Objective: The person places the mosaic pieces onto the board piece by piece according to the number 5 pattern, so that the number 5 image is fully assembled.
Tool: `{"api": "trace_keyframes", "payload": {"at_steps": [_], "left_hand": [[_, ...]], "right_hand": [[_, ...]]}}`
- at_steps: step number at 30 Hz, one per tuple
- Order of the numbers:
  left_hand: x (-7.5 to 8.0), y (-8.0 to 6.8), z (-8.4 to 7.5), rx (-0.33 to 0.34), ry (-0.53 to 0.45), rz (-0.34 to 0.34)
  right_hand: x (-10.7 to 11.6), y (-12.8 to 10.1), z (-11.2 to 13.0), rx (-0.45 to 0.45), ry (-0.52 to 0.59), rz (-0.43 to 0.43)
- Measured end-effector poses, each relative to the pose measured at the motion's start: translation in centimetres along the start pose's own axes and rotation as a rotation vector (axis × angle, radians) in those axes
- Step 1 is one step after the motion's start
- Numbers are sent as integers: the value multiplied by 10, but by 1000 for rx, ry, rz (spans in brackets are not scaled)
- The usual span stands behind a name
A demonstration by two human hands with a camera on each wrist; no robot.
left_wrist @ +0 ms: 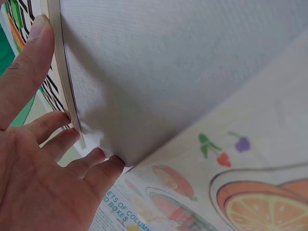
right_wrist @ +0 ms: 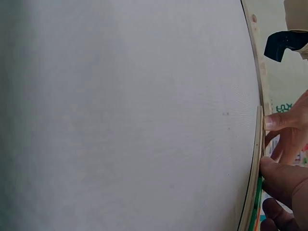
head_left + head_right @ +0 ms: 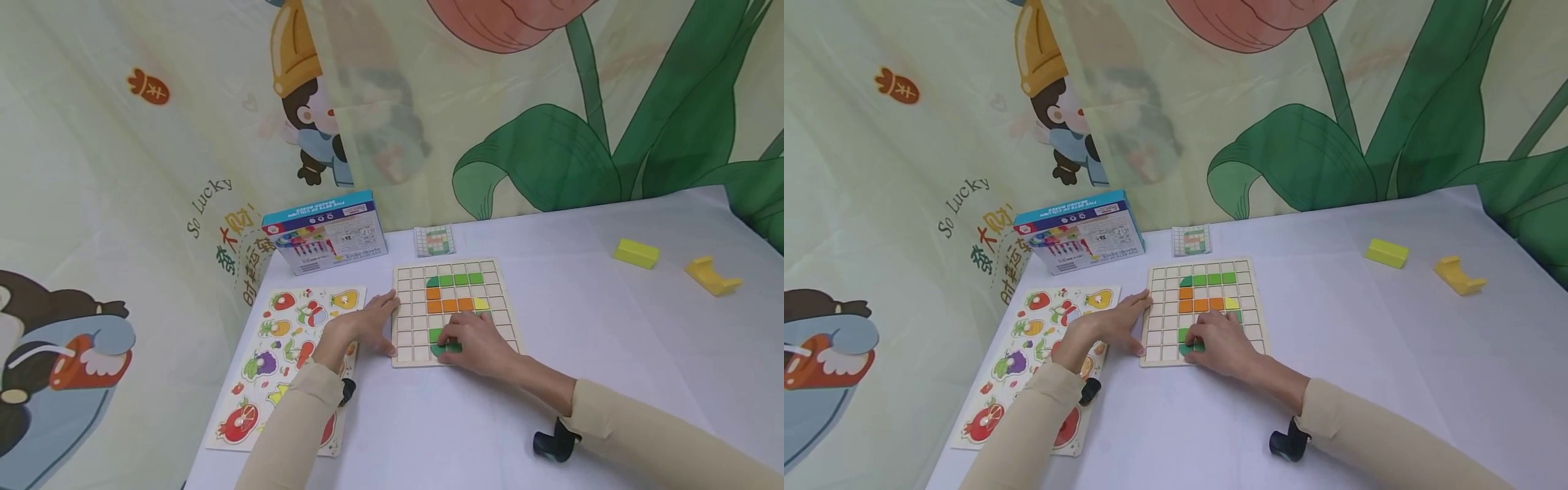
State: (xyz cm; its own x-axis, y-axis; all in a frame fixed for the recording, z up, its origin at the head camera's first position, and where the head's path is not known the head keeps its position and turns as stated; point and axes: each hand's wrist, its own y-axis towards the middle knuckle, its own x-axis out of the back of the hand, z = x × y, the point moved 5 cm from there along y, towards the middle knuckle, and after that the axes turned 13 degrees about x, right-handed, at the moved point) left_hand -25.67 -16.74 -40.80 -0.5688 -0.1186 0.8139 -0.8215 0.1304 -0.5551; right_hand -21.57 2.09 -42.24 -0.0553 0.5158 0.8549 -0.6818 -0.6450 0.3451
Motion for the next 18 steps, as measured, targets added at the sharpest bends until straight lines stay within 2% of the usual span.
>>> {"api": "trace_keyframes", "payload": {"at_steps": [4,10,18], "left_hand": [[1,2,-1,-5,-7,2],[0,3,-2,-8,-9,7],[-4,3,0,-14,-11,16]], "right_hand": [[-1,-1,-2,-23,31,-21],[3,-2,-7,-61,116,24],[35,-8,-29,-54,168,-10]]}}
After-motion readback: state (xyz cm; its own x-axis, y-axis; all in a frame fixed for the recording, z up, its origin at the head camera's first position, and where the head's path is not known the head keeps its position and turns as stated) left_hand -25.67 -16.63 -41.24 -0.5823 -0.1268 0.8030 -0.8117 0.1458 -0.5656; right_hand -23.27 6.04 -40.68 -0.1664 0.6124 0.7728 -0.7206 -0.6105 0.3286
